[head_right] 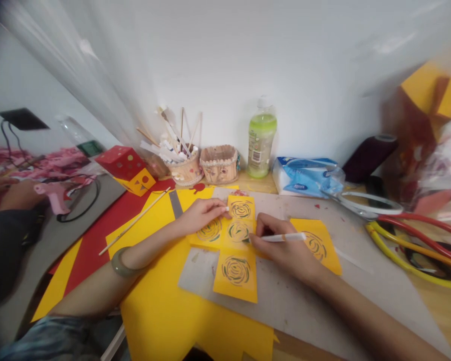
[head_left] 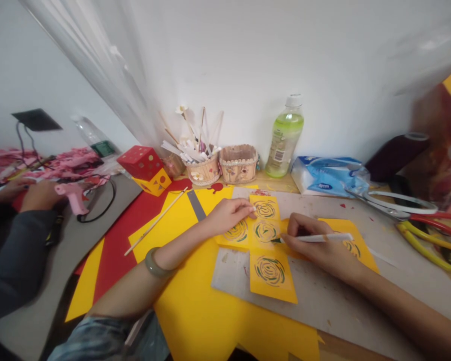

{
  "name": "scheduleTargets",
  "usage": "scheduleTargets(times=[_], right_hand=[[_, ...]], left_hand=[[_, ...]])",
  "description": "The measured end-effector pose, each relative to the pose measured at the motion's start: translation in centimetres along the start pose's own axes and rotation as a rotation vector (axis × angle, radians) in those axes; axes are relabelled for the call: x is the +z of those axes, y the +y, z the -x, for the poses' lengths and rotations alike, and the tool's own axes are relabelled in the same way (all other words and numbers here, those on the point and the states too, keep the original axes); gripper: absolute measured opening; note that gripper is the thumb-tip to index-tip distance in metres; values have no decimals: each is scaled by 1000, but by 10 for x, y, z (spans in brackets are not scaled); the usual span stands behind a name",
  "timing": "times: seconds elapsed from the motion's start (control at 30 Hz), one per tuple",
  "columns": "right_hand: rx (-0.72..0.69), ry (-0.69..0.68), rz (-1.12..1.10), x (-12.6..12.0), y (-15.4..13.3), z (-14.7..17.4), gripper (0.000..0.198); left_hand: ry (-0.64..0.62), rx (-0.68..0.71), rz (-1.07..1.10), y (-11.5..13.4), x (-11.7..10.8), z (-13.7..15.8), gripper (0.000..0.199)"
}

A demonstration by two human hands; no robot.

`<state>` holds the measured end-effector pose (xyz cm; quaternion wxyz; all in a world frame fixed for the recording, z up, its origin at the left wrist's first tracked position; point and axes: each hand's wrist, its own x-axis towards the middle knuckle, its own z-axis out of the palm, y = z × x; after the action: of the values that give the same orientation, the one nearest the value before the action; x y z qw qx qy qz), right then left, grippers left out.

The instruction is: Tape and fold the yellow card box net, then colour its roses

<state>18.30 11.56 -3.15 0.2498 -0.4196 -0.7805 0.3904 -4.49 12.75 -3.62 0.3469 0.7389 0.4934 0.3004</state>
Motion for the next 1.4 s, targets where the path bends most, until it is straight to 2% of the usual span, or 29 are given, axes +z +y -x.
scheduleTargets(times=[0.3,0.7,1.13,1.4], right_hand=[[-11,-2,-20,0,-1,0,26],[12,-86,-118,4,-5,-5,25],[-1,-41,-47,-3,-4,-6,25],[4,-91,-107,3,-7,-7,25]], left_hand=[[4,8,6,1,-1,1,22],[7,-12,4,4,-1,1,24],[12,-5,1,2,0,1,24],[4,2,-13,4,-1,1,23]])
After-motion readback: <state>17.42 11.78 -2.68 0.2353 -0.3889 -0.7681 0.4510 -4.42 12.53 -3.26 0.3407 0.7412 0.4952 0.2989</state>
